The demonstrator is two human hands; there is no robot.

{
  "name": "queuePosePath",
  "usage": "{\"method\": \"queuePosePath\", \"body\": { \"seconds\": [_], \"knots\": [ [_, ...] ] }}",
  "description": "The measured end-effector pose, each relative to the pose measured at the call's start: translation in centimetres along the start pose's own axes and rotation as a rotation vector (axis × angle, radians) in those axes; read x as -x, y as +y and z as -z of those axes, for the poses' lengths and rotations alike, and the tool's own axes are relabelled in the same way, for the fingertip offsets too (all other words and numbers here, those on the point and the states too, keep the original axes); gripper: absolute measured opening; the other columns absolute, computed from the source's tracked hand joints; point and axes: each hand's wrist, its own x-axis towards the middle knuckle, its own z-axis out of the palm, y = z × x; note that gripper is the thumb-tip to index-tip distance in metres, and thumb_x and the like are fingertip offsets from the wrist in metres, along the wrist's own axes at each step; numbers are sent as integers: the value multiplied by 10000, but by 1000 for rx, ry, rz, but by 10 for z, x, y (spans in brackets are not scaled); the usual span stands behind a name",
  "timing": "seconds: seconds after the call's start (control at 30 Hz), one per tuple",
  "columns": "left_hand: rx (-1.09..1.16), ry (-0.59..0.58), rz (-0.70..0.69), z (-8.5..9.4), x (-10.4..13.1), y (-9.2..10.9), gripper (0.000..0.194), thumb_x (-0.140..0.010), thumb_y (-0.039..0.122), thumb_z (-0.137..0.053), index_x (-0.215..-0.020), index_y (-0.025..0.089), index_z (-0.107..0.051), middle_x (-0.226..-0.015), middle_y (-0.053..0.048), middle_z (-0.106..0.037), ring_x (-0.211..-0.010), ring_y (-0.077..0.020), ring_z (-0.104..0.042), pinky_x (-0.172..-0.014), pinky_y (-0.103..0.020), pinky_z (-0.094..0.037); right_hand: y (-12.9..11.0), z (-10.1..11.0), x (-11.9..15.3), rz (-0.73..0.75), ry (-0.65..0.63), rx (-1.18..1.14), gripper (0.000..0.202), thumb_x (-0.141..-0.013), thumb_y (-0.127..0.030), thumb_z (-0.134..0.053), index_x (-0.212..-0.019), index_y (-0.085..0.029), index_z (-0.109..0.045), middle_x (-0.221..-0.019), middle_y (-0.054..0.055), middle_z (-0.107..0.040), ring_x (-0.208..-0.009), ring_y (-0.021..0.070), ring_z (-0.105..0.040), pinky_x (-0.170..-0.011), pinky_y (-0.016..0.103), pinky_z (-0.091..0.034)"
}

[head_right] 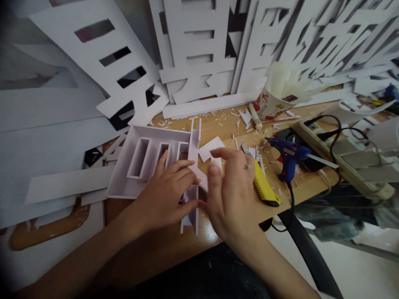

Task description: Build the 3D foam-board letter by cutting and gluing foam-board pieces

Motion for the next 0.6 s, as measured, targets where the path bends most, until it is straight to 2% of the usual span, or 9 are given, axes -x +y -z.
{"method": "queuePosePath", "body": {
  "seconds": [0.07, 0.2, 0.6],
  "knots": [
    [11, -1, -2, -1, 0, 0, 284, -902, 390, -586, -1090, 180, -622, -1213, -105, -689, -1362, -278, -434, -1187, -641, 10, -1, -18, -7, 41, -52, 63, 370, -1038, -376, -259, -1126, -139, -528, -1102, 144, -608, -1053, 285, -496, -928, 500, -380],
    [36, 34, -7, -3, -1, 0, 419, -880, 331, -588, -1257, 150, -565, -1316, -104, -644, -1346, -279, -449, -1197, -634, 49, 7, -40, -6, 60, -146, 85, 336, -1043, -339, -244, -1075, -175, -536, -1033, 118, -636, -998, 261, -541, -956, 505, -369],
    [45, 61, -13, -4, 0, 0, 454, -874, 327, -586, -1276, 121, -551, -1349, -115, -624, -1340, -272, -455, -1209, -602, 64, 11, -44, -7, 73, -185, 71, 359, -1047, -326, -225, -1004, -194, -556, -972, 86, -664, -981, 230, -570, -998, 489, -331]
  ]
}}
